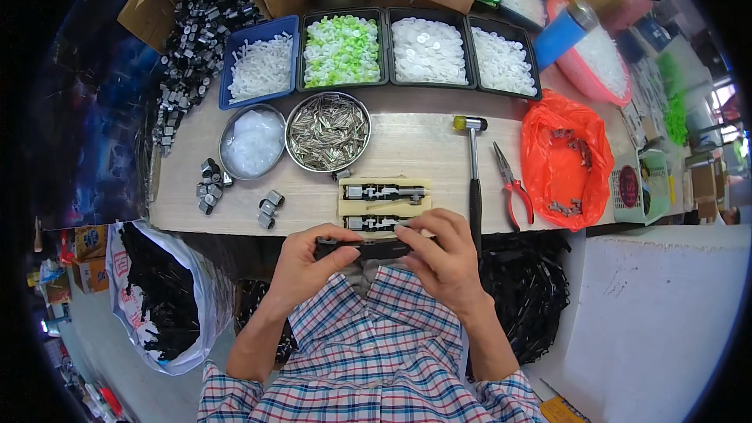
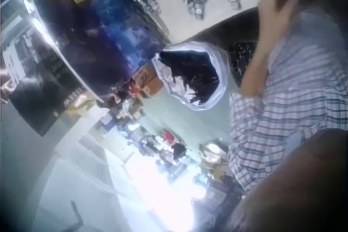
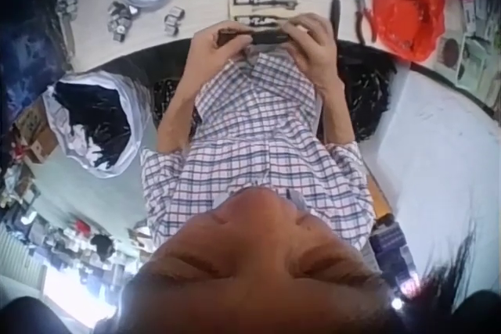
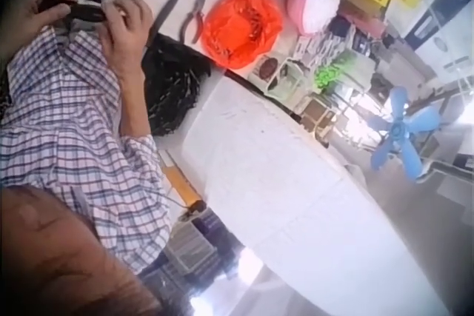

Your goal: Assembling small components into a wooden jig and tapping them with a small mallet.

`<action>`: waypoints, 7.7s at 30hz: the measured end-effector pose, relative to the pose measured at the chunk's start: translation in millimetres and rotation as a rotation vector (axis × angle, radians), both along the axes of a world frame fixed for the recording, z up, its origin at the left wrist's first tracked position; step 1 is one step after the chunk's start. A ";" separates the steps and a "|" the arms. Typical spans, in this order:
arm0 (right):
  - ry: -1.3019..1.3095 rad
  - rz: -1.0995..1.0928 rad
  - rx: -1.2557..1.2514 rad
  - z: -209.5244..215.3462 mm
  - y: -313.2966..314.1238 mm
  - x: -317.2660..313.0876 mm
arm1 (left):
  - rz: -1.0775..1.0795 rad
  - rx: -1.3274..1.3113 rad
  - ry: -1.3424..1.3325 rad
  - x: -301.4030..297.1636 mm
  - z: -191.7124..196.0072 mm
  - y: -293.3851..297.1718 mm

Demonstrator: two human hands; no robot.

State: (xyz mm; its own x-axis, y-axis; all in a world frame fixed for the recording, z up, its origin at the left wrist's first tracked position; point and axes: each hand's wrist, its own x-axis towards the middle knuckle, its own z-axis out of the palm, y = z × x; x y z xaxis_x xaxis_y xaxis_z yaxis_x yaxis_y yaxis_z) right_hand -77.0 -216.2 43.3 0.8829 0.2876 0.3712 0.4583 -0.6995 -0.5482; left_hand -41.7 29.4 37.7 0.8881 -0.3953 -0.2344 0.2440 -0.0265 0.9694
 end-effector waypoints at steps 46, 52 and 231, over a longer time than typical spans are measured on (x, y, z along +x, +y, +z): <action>0.092 -0.118 -0.026 -25.7 -0.2 12.3 | 0.188 0.265 -0.372 -1.3 -36.0 -0.2; 0.083 -0.110 -0.101 -27.1 -2.2 19.7 | 0.158 0.316 -0.443 2.9 -42.0 -5.2; 0.401 -0.119 0.042 -17.0 -7.1 -64.1 | -0.430 0.691 -1.148 25.2 -12.3 -40.0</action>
